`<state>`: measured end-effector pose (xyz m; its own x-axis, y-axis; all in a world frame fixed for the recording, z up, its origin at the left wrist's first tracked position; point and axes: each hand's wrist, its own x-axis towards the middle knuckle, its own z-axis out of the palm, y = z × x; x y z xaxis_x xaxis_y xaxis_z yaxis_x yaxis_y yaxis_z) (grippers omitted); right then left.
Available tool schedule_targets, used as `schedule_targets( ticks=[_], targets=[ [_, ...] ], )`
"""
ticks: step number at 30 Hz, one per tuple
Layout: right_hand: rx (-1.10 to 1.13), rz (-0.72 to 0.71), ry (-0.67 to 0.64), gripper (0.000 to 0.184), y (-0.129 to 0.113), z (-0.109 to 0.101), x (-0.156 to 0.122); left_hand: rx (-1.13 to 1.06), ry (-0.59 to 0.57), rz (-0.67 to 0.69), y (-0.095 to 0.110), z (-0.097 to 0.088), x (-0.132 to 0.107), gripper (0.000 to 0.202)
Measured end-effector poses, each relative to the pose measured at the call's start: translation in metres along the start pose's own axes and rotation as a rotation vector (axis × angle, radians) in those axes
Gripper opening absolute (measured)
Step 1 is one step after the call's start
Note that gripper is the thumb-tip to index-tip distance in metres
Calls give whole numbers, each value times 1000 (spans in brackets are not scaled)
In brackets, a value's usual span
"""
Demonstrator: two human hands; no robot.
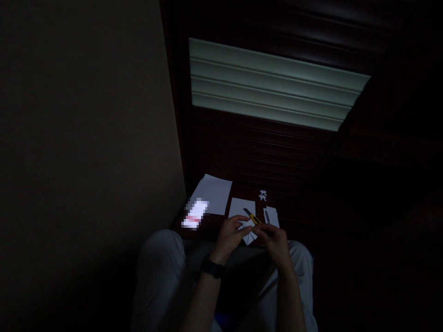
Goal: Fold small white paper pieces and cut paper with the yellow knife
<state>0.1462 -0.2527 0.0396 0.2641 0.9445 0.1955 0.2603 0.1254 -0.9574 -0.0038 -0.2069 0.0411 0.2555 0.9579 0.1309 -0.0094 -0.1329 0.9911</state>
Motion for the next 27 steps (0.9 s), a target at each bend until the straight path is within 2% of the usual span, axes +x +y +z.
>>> schedule_targets(
  ticks=[7,18,20,24,27],
  targets=[
    [-11,-21,85,22,-4,4,2,-5,-11,47,3,1,1,30],
    [-67,26,219,17,-2,15,4,-20,-24,33,12,1,2,33],
    [-69,27,213,18,-3,14,5,-9,-16,41,12,0,2,33],
    [-3,34,115,26,-5,11,5,-20,12,43,13,-2,2,34],
    [19,19,146,31,-7,10,5,-46,8,40,16,-2,2,35]
  ],
)
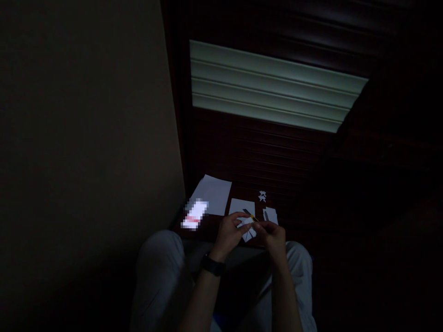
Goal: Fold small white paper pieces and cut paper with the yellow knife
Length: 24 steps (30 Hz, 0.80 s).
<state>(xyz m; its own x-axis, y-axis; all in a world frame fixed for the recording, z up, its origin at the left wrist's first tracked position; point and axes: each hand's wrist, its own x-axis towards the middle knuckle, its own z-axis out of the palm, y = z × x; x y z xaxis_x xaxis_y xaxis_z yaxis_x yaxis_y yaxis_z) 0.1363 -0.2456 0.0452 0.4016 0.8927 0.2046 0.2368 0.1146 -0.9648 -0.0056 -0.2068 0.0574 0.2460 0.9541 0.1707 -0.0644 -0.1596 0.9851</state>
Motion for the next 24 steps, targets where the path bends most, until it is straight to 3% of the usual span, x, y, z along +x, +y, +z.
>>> schedule_targets(
  ticks=[5,24],
  targets=[
    [8,-48,136,33,0,5,1,32,-26,24,-1,3,2,34],
    [-89,-62,247,28,4,13,-6,63,3,62,-12,9,-1,27]
  ],
)
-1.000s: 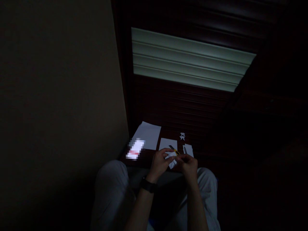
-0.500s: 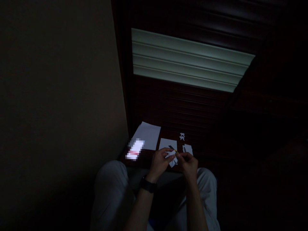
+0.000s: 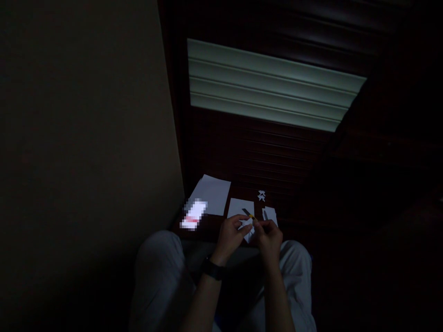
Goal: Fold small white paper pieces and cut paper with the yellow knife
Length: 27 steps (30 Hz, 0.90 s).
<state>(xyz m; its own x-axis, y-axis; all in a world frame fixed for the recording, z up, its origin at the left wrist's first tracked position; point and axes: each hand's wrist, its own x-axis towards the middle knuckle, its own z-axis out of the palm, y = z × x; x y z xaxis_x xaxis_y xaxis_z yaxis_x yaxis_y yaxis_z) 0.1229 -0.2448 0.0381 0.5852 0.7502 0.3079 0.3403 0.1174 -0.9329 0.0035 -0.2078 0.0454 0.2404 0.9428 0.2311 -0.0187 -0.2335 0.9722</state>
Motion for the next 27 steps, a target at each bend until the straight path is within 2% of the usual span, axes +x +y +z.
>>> schedule_targets(
  ticks=[7,11,18,27],
  targets=[
    [-71,-14,10,21,-1,0,0,-28,-71,-30,2,2,-2,31],
    [-154,-13,-6,20,2,-3,0,62,-39,-19,3,1,-2,31],
    [-191,-32,-76,20,1,-6,0,260,-65,-4,1,-4,-4,35],
    [-151,-47,-131,19,-4,-8,0,280,2,-69,3,-1,-5,31]
  ],
)
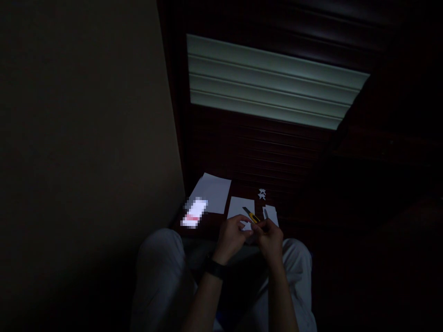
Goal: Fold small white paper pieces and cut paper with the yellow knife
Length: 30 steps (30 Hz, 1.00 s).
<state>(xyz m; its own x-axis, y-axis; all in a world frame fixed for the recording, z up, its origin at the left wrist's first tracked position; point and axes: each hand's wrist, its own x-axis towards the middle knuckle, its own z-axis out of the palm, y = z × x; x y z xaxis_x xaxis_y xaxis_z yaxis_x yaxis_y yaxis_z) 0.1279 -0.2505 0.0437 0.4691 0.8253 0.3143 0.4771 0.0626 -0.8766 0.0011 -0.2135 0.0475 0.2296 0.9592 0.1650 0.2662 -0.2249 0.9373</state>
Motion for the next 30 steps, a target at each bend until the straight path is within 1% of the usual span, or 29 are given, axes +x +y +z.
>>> schedule_targets(
  ticks=[4,7,10,12,14,16,19,23,26,30],
  targets=[
    [104,19,-17,20,5,3,2,-68,11,-7,-3,0,2,29],
    [239,46,-55,21,8,5,3,-136,-8,-9,-7,-1,4,30],
    [359,45,-58,22,7,5,5,-227,-31,-43,-10,0,5,32],
    [389,16,-60,20,6,3,5,-287,-34,-65,-12,1,4,33],
    [395,4,-88,18,5,2,4,-326,-32,-74,-12,1,4,34],
    [403,20,-112,18,6,2,4,-349,-46,-73,-12,1,3,34],
    [441,66,-103,19,8,2,3,-359,-87,-68,-12,0,4,34],
    [489,109,-125,20,11,1,4,-365,-117,-80,-10,0,4,34],
    [485,89,-103,18,9,2,4,-367,-81,-99,-7,2,3,33],
    [429,45,-22,20,4,5,3,-361,2,-119,-1,4,3,35]
  ],
)
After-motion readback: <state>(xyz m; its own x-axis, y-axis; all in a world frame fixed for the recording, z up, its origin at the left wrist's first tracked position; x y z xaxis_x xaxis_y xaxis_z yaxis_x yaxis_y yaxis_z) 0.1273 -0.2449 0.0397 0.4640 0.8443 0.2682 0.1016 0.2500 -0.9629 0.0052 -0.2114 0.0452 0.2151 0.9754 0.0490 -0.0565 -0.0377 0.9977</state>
